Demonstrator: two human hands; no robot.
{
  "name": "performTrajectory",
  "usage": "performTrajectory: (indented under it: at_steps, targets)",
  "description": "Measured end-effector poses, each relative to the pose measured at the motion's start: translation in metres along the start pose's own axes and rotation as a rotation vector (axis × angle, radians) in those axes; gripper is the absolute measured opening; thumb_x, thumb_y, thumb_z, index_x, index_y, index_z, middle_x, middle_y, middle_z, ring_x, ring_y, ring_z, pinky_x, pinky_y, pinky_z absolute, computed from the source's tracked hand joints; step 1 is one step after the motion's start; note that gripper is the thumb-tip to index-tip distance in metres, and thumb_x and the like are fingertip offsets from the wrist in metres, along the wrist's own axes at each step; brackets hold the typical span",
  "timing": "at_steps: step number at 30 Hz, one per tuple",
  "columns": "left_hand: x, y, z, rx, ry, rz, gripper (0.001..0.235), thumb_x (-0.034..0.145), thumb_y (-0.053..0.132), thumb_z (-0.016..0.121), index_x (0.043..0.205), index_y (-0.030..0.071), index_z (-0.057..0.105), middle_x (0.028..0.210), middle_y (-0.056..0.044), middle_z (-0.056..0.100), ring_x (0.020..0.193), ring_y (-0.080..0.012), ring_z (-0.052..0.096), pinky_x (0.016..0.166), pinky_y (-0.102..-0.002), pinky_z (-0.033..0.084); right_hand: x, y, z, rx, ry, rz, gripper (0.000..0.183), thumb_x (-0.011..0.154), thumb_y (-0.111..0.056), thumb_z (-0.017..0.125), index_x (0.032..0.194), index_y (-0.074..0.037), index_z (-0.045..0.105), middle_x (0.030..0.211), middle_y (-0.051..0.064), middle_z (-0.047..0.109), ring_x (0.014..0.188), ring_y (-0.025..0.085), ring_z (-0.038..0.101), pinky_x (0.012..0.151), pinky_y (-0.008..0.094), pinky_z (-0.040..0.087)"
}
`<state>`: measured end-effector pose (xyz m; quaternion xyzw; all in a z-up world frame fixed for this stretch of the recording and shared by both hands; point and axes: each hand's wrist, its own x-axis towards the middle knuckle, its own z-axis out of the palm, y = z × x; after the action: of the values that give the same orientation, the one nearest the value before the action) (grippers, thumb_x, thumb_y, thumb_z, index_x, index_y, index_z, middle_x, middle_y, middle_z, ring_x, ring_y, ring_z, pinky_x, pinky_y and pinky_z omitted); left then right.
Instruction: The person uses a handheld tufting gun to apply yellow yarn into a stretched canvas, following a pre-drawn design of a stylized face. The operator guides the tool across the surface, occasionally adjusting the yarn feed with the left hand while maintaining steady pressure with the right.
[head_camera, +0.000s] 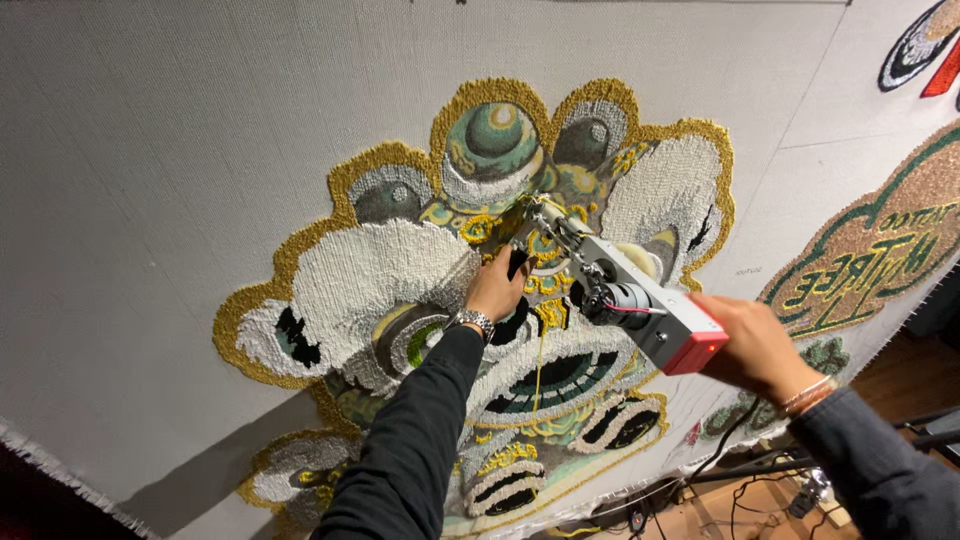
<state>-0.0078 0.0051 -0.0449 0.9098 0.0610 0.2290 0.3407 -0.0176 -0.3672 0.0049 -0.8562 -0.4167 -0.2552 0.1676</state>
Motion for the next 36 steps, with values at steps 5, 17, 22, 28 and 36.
performTrajectory:
  at_steps: [5, 17, 22, 28, 36]
  targets:
    - [0.005, 0.001, 0.009, -0.086, 0.043, 0.018, 0.05, 0.1, 0.047, 0.052, 0.134, 0.01, 0.05, 0.104, -0.021, 0.073, 0.092, -0.04, 0.072, 0.08, -0.05, 0.056, 0.017, 0.021, -0.021, -0.211, -0.122, -0.074, 0.067, 0.07, -0.047, 0.079, 0.127, -0.017, 0.061, 0.098, 0.012, 0.073, 0.083, 0.034, 0.073, 0.072, 0.042, 0.059]
    - [0.015, -0.007, 0.044, -0.019, -0.023, -0.026, 0.091, 0.099, 0.063, 0.042, 0.156, -0.007, 0.029, 0.109, -0.035, 0.068, 0.096, -0.0445, 0.069, 0.085, -0.047, 0.057, 0.061, 0.0, -0.091, -0.625, -0.285, -0.371, 0.059, 0.075, -0.044, 0.07, 0.129, -0.021, 0.059, 0.097, 0.005, 0.071, 0.085, 0.025, 0.072, 0.077, 0.038, 0.058]
    - [0.001, 0.01, 0.051, -0.228, -0.017, -0.07, 0.086, 0.098, 0.066, 0.046, 0.149, -0.003, 0.037, 0.124, -0.031, 0.061, 0.106, -0.0389, 0.061, 0.089, -0.041, 0.05, 0.047, 0.019, -0.099, -0.69, -0.202, -0.425, 0.08, 0.073, -0.036, 0.07, 0.151, -0.024, 0.053, 0.097, 0.002, 0.072, 0.08, 0.022, 0.073, 0.073, 0.035, 0.059]
    - [-0.015, 0.053, 0.066, -0.468, -0.303, 0.046, 0.061, 0.102, 0.056, 0.044, 0.14, 0.01, 0.053, 0.107, -0.016, 0.068, 0.076, -0.022, 0.056, 0.066, -0.034, 0.047, -0.001, 0.087, -0.094, -0.503, -0.144, -0.209, 0.094, 0.06, -0.055, 0.085, 0.145, -0.027, 0.056, 0.091, 0.001, 0.074, 0.078, 0.019, 0.072, 0.075, 0.035, 0.059]
    - [-0.043, 0.075, 0.135, -0.645, -0.221, 0.247, 0.039, 0.109, 0.041, 0.057, 0.116, 0.008, 0.076, 0.086, -0.006, 0.078, 0.056, -0.0075, 0.054, 0.059, -0.024, 0.051, -0.109, 0.193, -0.032, 0.39, 0.049, 0.013, 0.064, 0.068, -0.026, 0.083, 0.129, -0.015, 0.067, 0.109, 0.004, 0.078, 0.089, 0.022, 0.074, 0.08, 0.032, 0.058]
